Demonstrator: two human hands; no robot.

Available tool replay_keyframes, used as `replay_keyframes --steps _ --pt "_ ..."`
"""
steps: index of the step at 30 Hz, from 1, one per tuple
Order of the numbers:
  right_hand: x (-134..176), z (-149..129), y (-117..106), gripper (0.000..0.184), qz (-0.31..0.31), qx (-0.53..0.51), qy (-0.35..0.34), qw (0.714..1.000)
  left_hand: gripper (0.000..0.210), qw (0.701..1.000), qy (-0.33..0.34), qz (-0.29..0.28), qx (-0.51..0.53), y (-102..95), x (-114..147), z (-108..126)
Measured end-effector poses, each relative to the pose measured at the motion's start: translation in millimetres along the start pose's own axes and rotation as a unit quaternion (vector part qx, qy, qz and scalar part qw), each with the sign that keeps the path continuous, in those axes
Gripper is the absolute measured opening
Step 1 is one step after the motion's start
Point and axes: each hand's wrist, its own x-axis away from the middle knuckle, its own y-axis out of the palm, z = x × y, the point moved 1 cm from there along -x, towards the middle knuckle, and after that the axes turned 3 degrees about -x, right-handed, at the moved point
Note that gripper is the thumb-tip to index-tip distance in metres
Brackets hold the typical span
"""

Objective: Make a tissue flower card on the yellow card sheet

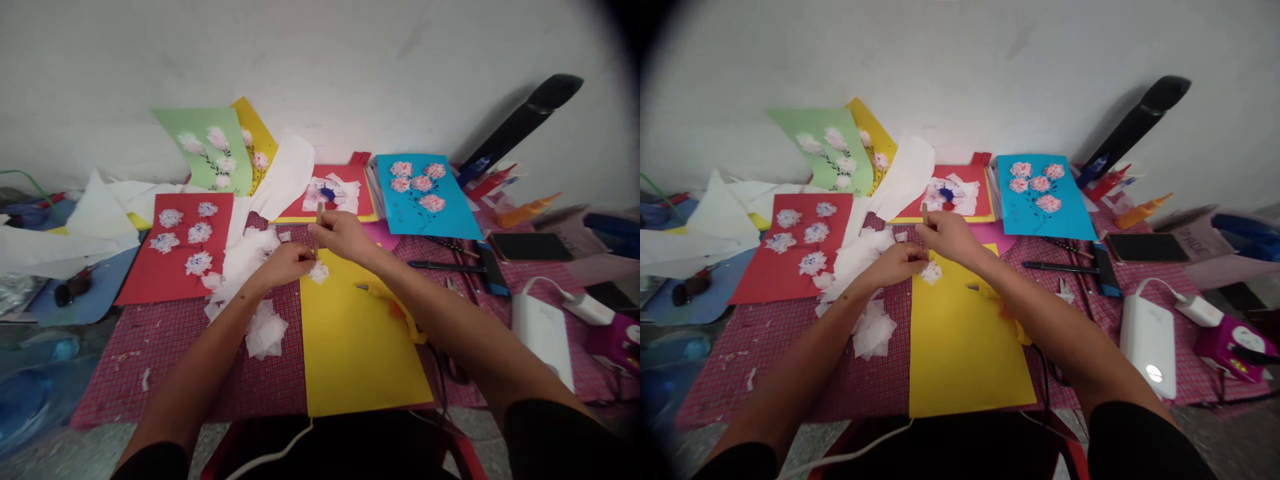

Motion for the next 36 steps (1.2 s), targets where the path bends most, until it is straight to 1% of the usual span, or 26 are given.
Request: replay_keyframes --steps 3,6,9,15,20,24,32,36 --pt "3.3 0.2 -10.0 0.033 0.026 0.004 0.003 1.000 0.019 1.000 -0.005 0.011 0.018 2.3 0.6 -3.2" --pt "9.0 6.7 -13.0 0.032 0.010 -0.007 0.011 1.000 0.026 0.999 -0.001 0.027 0.042 5.2 1.3 -6.7" --pt "13.4 13.5 -10.6 0.031 -0.004 -0.023 0.020 1.000 0.034 0.998 0.002 0.030 0.049 6.3 1.9 -7.2" --pt "14.2 14.6 -9.0 0.031 -0.014 -0.030 0.023 0.999 0.036 0.999 -0.005 0.013 0.039 4.1 1.6 -2.2" --pt "15.0 14.6 -10.3 0.031 0.000 -0.030 0.022 0.999 0.034 0.999 0.005 0.012 0.038 5.3 0.2 -5.0" --pt "17.1 15.3 -8.7 0.031 -0.020 -0.027 0.019 0.999 0.034 0.999 0.007 0.018 0.027 4.5 0.2 -4.3" --pt "20.9 20.9 -3.3 0.033 -0.038 -0.018 0.024 0.999 0.037 1.000 0.013 0.002 0.019 2.6 0.9 -0.6" --pt "22.6 21.6 -2.5 0.036 -0.043 -0.013 0.014 0.999 0.037 1.000 0.017 0.000 0.007 2.2 0.5 0.1"
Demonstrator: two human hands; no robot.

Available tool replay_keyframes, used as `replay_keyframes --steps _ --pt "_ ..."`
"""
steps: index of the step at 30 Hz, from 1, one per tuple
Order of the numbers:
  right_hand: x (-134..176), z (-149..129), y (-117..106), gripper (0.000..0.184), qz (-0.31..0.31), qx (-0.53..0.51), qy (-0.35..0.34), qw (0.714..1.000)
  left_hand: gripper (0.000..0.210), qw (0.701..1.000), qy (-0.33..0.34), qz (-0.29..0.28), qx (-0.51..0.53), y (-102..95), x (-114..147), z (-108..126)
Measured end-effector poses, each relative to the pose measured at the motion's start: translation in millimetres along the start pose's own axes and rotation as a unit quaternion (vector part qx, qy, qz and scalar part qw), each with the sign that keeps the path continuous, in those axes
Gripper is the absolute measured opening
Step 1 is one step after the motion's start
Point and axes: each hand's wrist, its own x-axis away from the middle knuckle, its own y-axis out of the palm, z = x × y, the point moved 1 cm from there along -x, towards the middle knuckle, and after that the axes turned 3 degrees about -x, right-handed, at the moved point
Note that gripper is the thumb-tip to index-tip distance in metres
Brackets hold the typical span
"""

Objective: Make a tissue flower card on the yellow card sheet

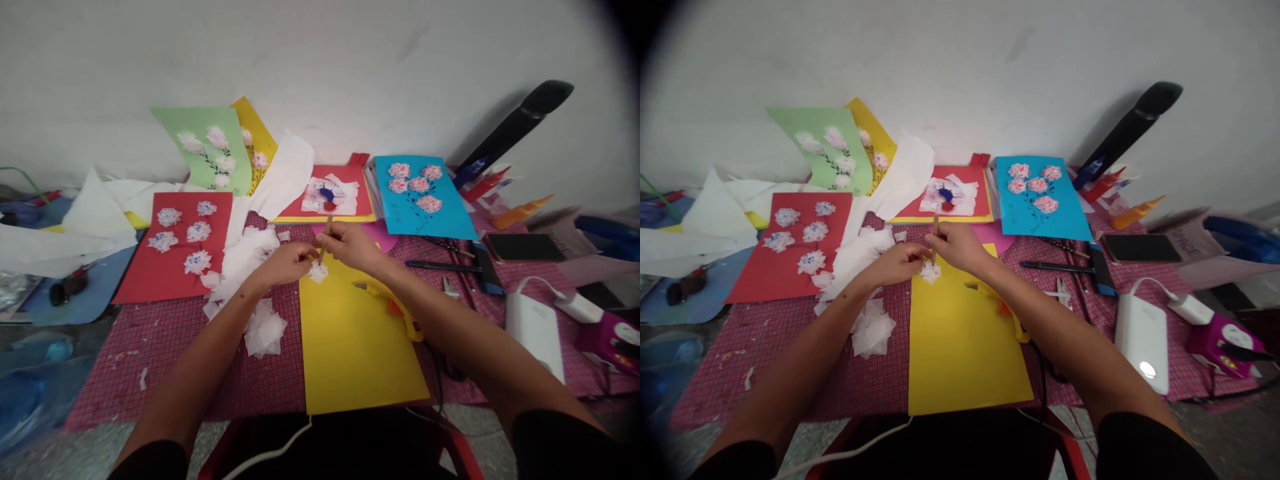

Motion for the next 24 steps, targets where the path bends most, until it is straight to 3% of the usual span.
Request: replay_keyframes --steps 17,20,24 --pt "6.6 -7.3 0.3 0.033 -0.005 0.016 -0.025 1.000 0.038 1.000 0.004 -0.003 -0.003 -0.1 -0.6 -2.1" --pt "11.7 -15.3 -8.3 0.030 0.019 0.009 -0.018 1.000 0.041 0.999 -0.011 0.019 0.025 -5.1 1.4 0.3" --pt "27.9 -28.3 -26.9 0.030 0.072 -0.014 -0.004 0.997 0.038 0.995 -0.031 0.092 0.026 -18.2 9.5 10.7"
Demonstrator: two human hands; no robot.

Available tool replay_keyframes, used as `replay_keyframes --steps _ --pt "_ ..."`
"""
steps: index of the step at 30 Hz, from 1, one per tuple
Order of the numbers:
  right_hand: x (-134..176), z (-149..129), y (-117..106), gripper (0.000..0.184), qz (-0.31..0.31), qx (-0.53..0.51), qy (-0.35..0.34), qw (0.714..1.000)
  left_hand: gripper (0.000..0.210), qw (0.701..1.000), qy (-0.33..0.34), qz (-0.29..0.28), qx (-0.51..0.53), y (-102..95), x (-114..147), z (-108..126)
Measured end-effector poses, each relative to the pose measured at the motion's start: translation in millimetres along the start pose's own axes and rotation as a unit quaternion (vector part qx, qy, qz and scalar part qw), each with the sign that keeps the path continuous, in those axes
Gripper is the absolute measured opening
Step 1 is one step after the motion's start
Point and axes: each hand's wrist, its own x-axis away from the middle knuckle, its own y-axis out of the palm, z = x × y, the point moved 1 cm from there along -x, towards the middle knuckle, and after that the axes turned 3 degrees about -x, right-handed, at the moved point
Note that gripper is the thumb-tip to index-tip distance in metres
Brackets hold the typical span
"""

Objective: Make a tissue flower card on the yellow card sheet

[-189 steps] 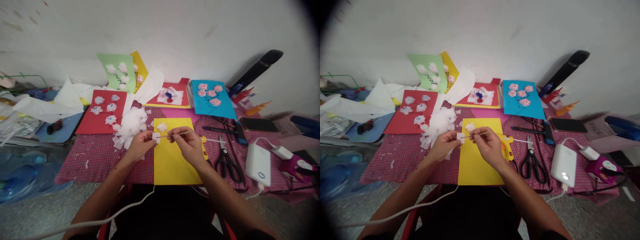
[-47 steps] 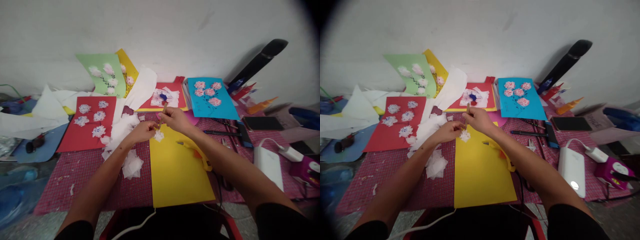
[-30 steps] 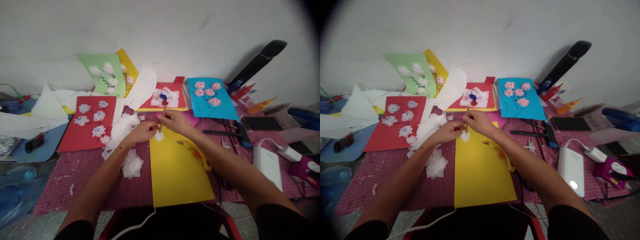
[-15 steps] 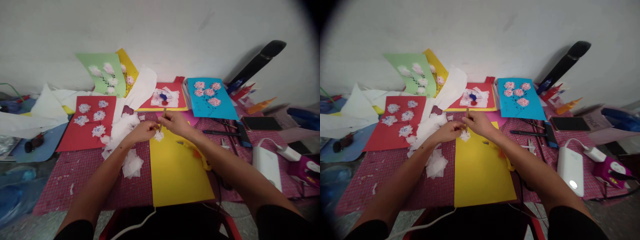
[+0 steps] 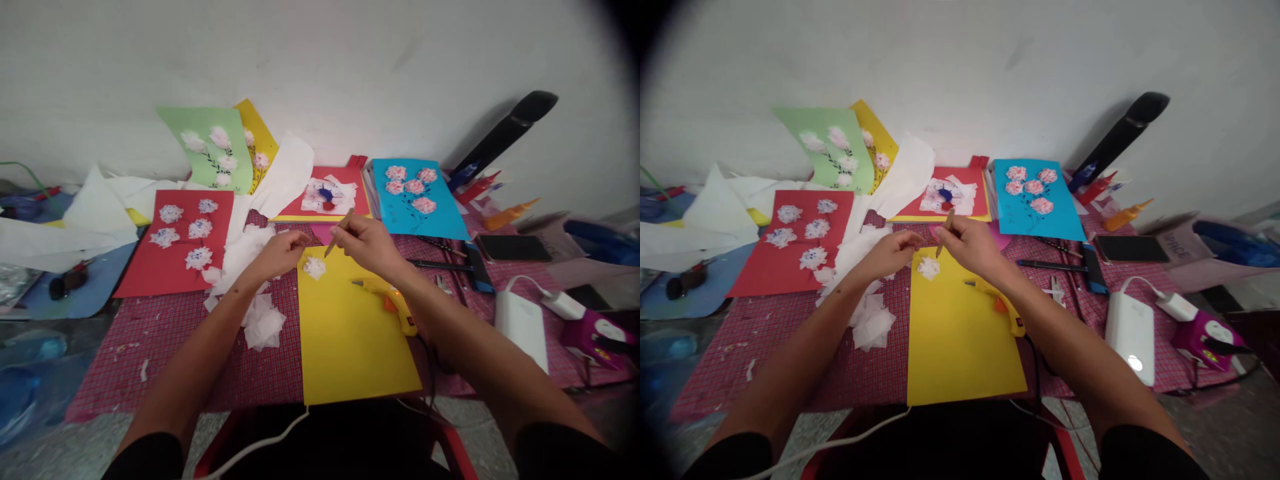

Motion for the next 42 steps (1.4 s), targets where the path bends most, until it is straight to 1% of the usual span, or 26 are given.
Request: replay_keyframes --steps 2,3,4,6,8,10,14,16,19,21,23,25,27,28,30,31,33,35,39,42 --pt "11.3 -4.1 -9.0 0.033 0.016 -0.004 -0.004 1.000 0.036 0.999 0.010 0.029 -0.026 -4.5 6.2 5.5" --pt "17.8 -4.9 -12.4 0.034 0.021 -0.006 -0.004 1.000 0.036 0.998 0.029 0.031 -0.050 -4.9 10.0 7.6" --pt "24.5 -5.0 -15.1 0.034 0.025 -0.007 -0.001 1.000 0.037 0.995 0.054 0.022 -0.081 -3.9 14.1 9.0" --pt "37.4 -3.6 -18.3 0.035 0.031 -0.007 0.005 0.999 0.040 0.983 0.110 -0.015 -0.148 0.8 23.0 9.5" --pt "48.0 -1.3 -19.2 0.037 0.040 -0.010 0.008 0.999 0.041 0.971 0.140 -0.052 -0.189 5.3 32.1 7.7" --pt "55.0 0.9 -18.6 0.038 0.046 -0.019 0.011 0.999 0.041 0.968 0.142 -0.048 -0.199 6.2 40.2 5.4" --pt "60.1 3.6 -14.6 0.036 0.037 -0.038 0.027 0.998 0.042 0.973 0.122 0.007 -0.196 3.8 48.8 3.0" --pt "60.6 4.3 -12.4 0.035 0.034 -0.043 0.039 0.998 0.043 0.971 0.119 0.010 -0.206 6.1 48.1 3.1" --pt "62.8 3.7 -10.5 0.030 0.030 -0.064 0.058 0.996 0.045 0.970 0.123 0.000 -0.211 9.1 45.8 4.6" --pt "67.6 1.6 -9.4 0.028 0.033 -0.076 0.066 0.994 0.044 0.971 0.131 0.015 -0.199 3.6 49.8 5.6" --pt "75.5 -2.1 -6.1 0.026 0.038 -0.088 0.076 0.993 0.042 0.971 0.140 0.055 -0.184 -9.4 62.4 5.1" --pt "85.3 -7.0 1.7 0.024 0.024 -0.100 0.083 0.991 0.037 0.975 0.108 0.103 -0.167 -25.3 83.1 1.2" --pt "94.3 -12.2 13.8 0.021 -0.012 -0.108 0.076 0.991 0.032 0.975 0.043 0.141 -0.165 -37.2 107.7 -5.4" --pt "97.5 -14.8 20.9 0.020 -0.036 -0.108 0.068 0.991 0.029 0.974 0.015 0.156 -0.164 -40.2 119.5 -9.0" --pt "99.9 -19.4 35.7 0.019 -0.081 -0.109 0.046 0.990 0.027 0.974 -0.025 0.158 -0.159 -39.3 138.6 -15.9" --pt "99.0 -21.5 42.9 0.019 -0.096 -0.109 0.035 0.989 0.027 0.976 -0.035 0.145 -0.159 -36.2 145.0 -19.0" --pt "93.8 -25.7 56.6 0.019 -0.102 -0.110 0.021 0.988 0.027 0.978 -0.041 0.119 -0.164 -28.1 151.7 -24.1" --pt "86.8 -30.2 70.8 0.019 -0.099 -0.112 0.015 0.989 0.027 0.979 -0.038 0.100 -0.176 -20.9 153.2 -28.4" --pt "77.6 -38.2 101.2 0.017 -0.131 -0.111 0.000 0.985 0.029 0.975 -0.033 0.105 -0.193 -14.3 154.8 -36.1" --pt "76.6 -40.5 114.5 0.018 -0.137 -0.098 -0.008 0.986 0.029 0.976 -0.027 0.105 -0.188 -13.0 159.3 -39.3"
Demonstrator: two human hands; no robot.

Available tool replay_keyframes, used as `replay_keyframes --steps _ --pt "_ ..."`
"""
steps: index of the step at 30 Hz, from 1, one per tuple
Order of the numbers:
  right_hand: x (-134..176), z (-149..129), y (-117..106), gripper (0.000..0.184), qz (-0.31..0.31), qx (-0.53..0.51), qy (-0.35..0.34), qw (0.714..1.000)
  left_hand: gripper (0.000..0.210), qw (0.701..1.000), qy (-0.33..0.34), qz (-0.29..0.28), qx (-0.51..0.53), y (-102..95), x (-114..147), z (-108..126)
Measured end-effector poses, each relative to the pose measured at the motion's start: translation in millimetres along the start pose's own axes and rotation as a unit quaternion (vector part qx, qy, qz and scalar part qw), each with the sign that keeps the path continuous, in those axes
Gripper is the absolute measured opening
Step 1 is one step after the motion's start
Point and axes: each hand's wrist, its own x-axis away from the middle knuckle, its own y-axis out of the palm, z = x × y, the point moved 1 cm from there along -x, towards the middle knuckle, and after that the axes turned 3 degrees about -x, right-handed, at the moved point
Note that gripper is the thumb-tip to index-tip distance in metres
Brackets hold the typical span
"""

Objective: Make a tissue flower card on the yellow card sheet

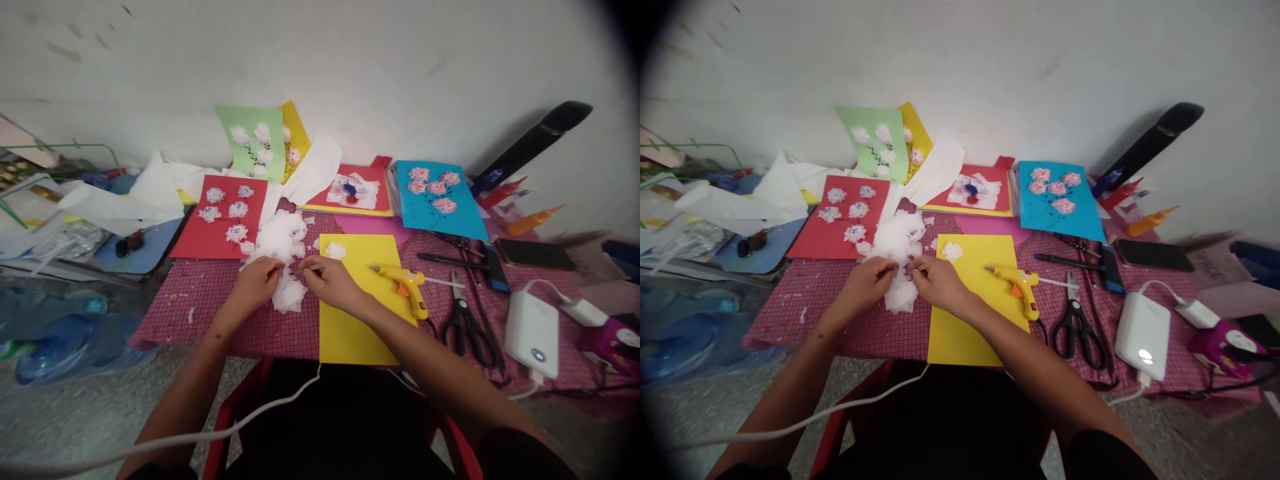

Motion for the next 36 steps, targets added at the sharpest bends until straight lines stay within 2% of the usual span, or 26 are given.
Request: replay_keyframes --steps 3,9,12,16,19,24,28,32,36 --pt "2.9 -0.7 -3.1 0.019 0.015 0.000 0.013 1.000 0.029 1.000 0.001 0.003 0.016 -0.9 2.9 0.1" --pt "18.6 -6.8 -30.0 0.018 0.069 -0.065 0.021 0.995 0.032 0.999 0.001 0.027 0.025 -2.9 -1.1 7.2" --pt "22.6 -10.0 -38.8 0.018 0.085 -0.099 0.040 0.991 0.036 0.999 0.001 0.010 0.035 -1.4 -4.8 15.9" --pt "27.6 -16.0 -44.9 0.019 0.095 -0.129 0.043 0.986 0.013 0.999 0.000 -0.020 0.038 2.0 -11.3 32.0" --pt "36.7 -19.3 -46.5 0.018 0.097 -0.151 0.039 0.983 0.023 0.997 0.007 -0.042 0.058 4.4 -14.9 44.3" --pt "60.3 -15.7 -45.9 0.017 0.099 -0.168 0.044 0.980 0.027 0.987 0.047 -0.087 0.127 7.9 -11.5 61.6" --pt "77.9 -5.9 -48.5 0.019 0.108 -0.167 0.051 0.979 0.025 0.983 0.072 -0.123 0.113 12.7 -5.4 72.5" --pt "92.5 0.4 -54.8 0.014 0.151 -0.091 -0.010 0.984 0.031 0.979 0.114 -0.150 0.076 16.3 0.3 86.4" --pt "105.0 0.3 -59.3 0.014 0.218 -0.024 -0.073 0.973 0.035 0.973 0.139 -0.181 0.033 18.9 3.1 103.7"
